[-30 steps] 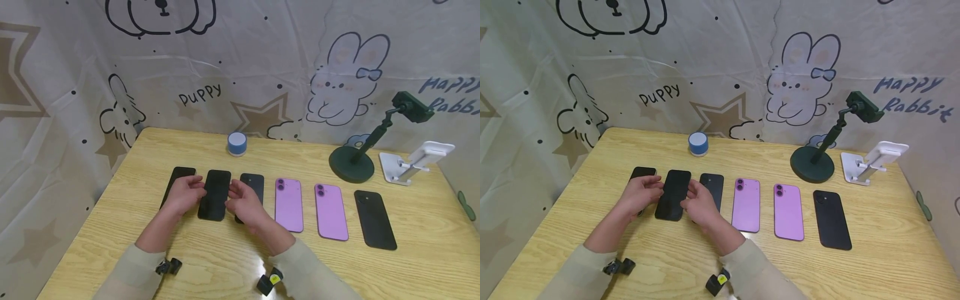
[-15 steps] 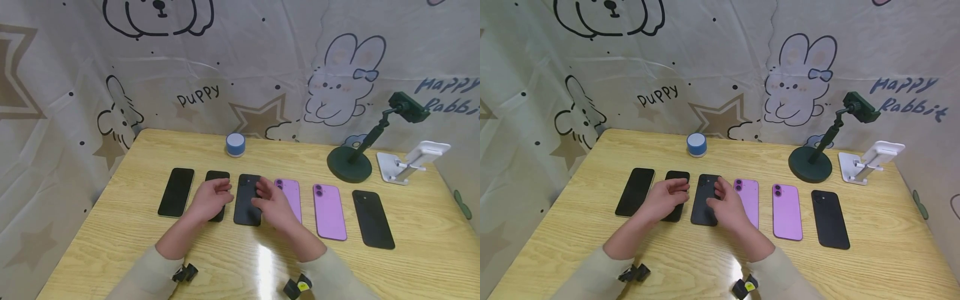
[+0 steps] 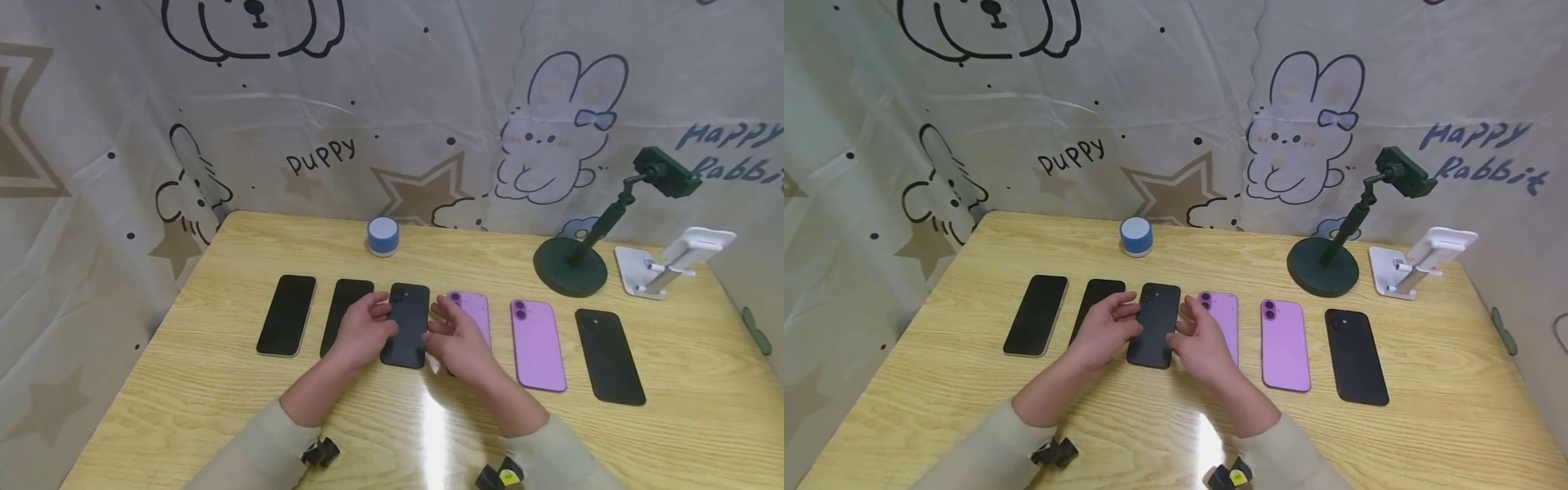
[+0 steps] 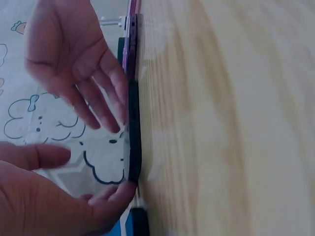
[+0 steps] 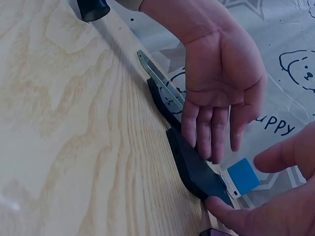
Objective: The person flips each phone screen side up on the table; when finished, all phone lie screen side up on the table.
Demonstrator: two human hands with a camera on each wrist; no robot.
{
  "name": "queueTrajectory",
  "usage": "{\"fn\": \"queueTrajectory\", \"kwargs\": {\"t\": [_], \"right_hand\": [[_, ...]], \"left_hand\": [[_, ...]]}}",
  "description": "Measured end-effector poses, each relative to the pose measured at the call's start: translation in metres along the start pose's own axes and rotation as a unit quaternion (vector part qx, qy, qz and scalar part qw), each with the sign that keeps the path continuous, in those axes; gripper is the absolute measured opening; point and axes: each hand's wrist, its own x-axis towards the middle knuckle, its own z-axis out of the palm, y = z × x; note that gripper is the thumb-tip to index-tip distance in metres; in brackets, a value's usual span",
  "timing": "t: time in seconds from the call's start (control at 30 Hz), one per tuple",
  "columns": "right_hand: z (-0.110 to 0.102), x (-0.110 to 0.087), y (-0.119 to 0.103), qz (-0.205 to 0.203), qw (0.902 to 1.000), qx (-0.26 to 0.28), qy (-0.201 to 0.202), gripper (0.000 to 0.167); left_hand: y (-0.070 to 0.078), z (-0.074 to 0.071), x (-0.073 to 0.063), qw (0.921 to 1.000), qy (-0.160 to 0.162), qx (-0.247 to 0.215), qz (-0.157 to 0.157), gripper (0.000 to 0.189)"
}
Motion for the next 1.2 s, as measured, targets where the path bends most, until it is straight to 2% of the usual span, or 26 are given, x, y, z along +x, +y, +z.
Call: {"fn": "queueTrajectory", "kwargs": {"t": [0.1, 0.2, 0.37, 0.7, 0.83, 0.97, 1.1, 1.2], "right_hand": [[0.001, 0.003, 0.0, 0.004, 0.9999, -0.001, 0.01, 0.081], [0.003, 0.005, 0.0, 0.008, 0.9996, -0.001, 0.027, 0.079], [0.009, 0.006, 0.001, 0.011, 0.998, 0.027, 0.056, 0.067], [0.02, 0.009, 0.004, 0.005, 0.9889, 0.102, 0.107, 0.059], [0.023, 0.008, 0.004, 0.001, 0.9882, 0.095, 0.12, 0.055], [0.025, 0.007, 0.004, -0.007, 0.9908, 0.07, 0.116, 0.053], [0.027, 0.007, 0.006, -0.014, 0.9924, 0.061, 0.106, 0.055], [0.027, 0.008, 0.007, -0.021, 0.9926, 0.077, 0.091, 0.057]], "left_hand": [[0.001, 0.004, 0.001, 0.9991, 0.039, -0.014, -0.005, 0.056], [0.002, 0.006, 0.001, 0.9982, 0.056, -0.021, -0.008, 0.055], [0.001, 0.006, 0.0, 0.9984, 0.048, -0.031, -0.004, 0.062], [0.003, 0.0, 0.001, 0.9912, 0.043, -0.124, -0.019, 0.06], [0.006, -0.003, 0.001, 0.9858, 0.04, -0.163, -0.013, 0.055], [0.01, -0.005, -0.001, 0.9826, 0.025, -0.184, -0.005, 0.045], [0.013, -0.006, -0.002, 0.981, -0.011, -0.194, 0.005, 0.037], [0.014, -0.006, -0.002, 0.9763, -0.041, -0.212, 0.011, 0.032]]}}
